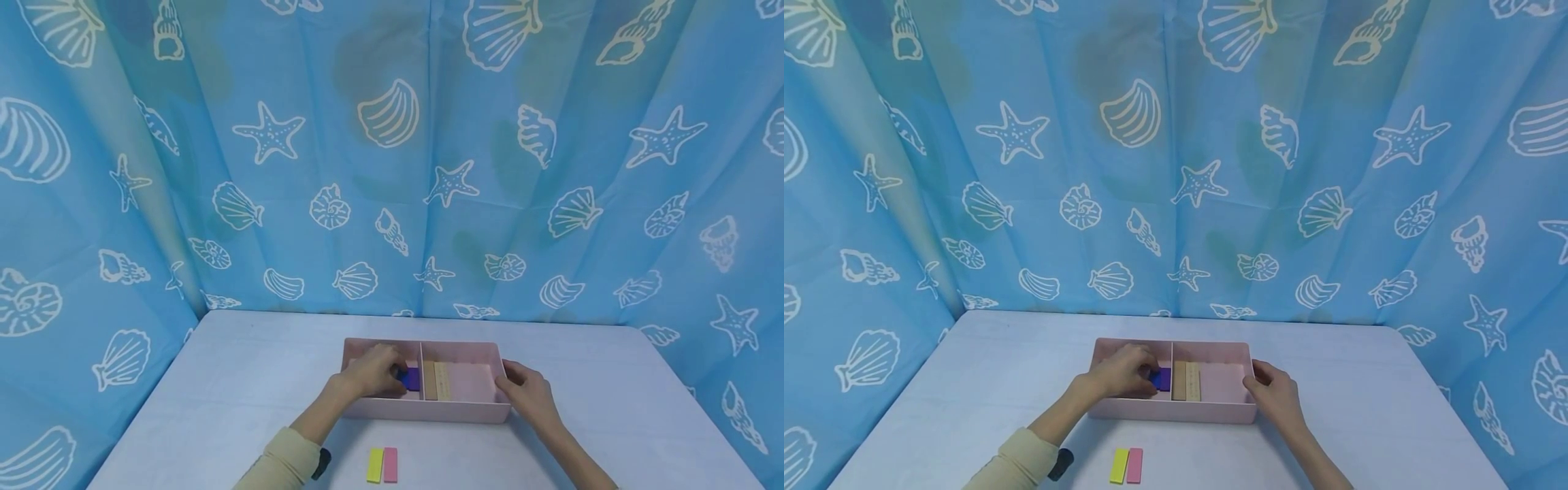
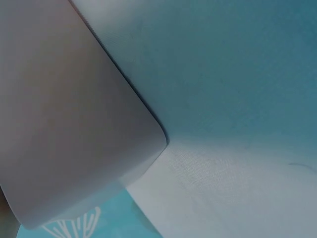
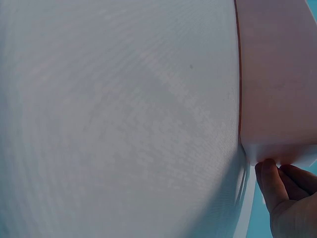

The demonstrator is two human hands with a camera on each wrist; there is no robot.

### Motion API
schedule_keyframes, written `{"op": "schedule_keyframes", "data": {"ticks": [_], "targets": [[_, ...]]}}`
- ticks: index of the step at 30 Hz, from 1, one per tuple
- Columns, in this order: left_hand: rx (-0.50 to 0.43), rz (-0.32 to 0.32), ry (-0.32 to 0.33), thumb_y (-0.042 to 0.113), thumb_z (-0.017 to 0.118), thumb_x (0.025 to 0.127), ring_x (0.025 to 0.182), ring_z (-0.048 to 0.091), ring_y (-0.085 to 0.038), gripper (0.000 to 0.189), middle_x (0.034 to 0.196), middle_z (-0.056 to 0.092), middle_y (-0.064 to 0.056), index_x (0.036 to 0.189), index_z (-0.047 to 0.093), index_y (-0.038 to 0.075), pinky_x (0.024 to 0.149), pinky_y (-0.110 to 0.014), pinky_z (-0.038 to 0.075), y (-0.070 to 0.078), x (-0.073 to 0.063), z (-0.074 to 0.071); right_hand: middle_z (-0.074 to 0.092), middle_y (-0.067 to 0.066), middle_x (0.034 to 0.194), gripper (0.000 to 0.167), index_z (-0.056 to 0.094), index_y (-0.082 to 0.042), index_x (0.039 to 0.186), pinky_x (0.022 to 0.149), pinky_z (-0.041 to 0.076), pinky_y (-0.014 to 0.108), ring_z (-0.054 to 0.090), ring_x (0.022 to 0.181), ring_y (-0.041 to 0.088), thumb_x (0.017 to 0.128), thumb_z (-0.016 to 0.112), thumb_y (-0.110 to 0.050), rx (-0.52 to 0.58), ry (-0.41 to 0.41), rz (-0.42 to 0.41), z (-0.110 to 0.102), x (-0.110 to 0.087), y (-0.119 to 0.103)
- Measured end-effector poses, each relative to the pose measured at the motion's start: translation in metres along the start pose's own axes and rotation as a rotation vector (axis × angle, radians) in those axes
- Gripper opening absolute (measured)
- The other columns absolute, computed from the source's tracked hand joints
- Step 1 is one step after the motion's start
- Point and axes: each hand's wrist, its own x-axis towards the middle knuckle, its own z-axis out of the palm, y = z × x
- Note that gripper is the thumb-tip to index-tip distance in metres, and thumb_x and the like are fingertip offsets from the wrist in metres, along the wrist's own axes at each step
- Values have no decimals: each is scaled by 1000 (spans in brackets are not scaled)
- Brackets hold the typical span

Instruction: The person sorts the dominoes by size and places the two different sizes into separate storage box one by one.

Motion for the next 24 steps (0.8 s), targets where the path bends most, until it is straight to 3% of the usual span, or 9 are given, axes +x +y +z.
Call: {"op": "schedule_keyframes", "data": {"ticks": [9,17,24], "targets": [[0,-25,-5,16,81,84,73,57,-6,23,88,66,4,105,76,10,64,-17,50,3,-1,0,50,30,139,51,46,8,140,103,43,55,46,129,46,97,52,-18,28,6,-42,0,-2,5],[17,5,23,17,81,84,74,57,-6,27,90,66,3,109,75,9,66,-18,50,2,-4,-4,50,30,139,51,47,8,140,103,43,54,46,129,46,96,53,-18,18,13,-33,1,0,5],[46,-39,72,20,78,87,106,64,-17,40,114,67,-1,123,68,9,91,-30,54,7,-13,-16,50,30,139,52,47,8,140,102,44,54,47,129,46,95,53,-18,10,13,-24,1,0,4]]}}
